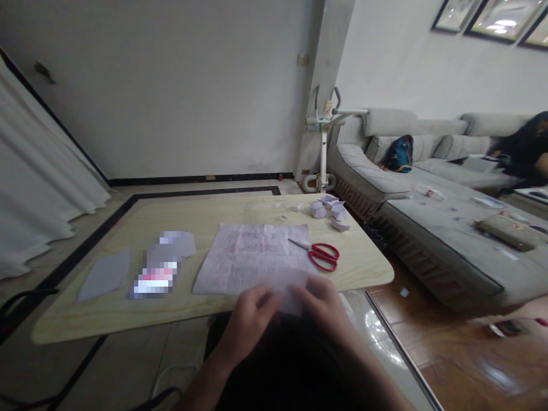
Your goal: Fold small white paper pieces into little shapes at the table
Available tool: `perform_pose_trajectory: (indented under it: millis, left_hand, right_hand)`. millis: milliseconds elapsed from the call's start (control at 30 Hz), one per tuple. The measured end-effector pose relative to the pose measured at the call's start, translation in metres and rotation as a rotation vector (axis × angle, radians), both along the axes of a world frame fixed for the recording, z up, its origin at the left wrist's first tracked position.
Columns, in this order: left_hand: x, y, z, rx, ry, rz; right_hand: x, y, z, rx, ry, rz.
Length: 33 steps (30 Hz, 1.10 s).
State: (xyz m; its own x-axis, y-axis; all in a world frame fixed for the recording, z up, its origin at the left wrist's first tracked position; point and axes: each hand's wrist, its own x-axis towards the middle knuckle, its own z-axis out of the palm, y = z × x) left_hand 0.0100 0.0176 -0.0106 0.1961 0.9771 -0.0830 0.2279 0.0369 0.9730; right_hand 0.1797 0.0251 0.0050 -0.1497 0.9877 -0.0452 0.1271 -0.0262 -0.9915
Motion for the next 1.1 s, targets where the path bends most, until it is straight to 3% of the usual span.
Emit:
perform_pose_trajectory:
  millis: [167,1100]
  left_hand:
    - [0.0003,0.0001,0.0002,0.001,-0.040,-0.011]
    - [-0.0014,0.0002,0.0023,0.029,-0.001,-0.028]
  right_hand:
    - [0.0004,-0.0009,0.0003,-0.071,0.026,0.038]
    - [-0.0018,0.0004,-0.0014,-0.079,-0.018,0.015]
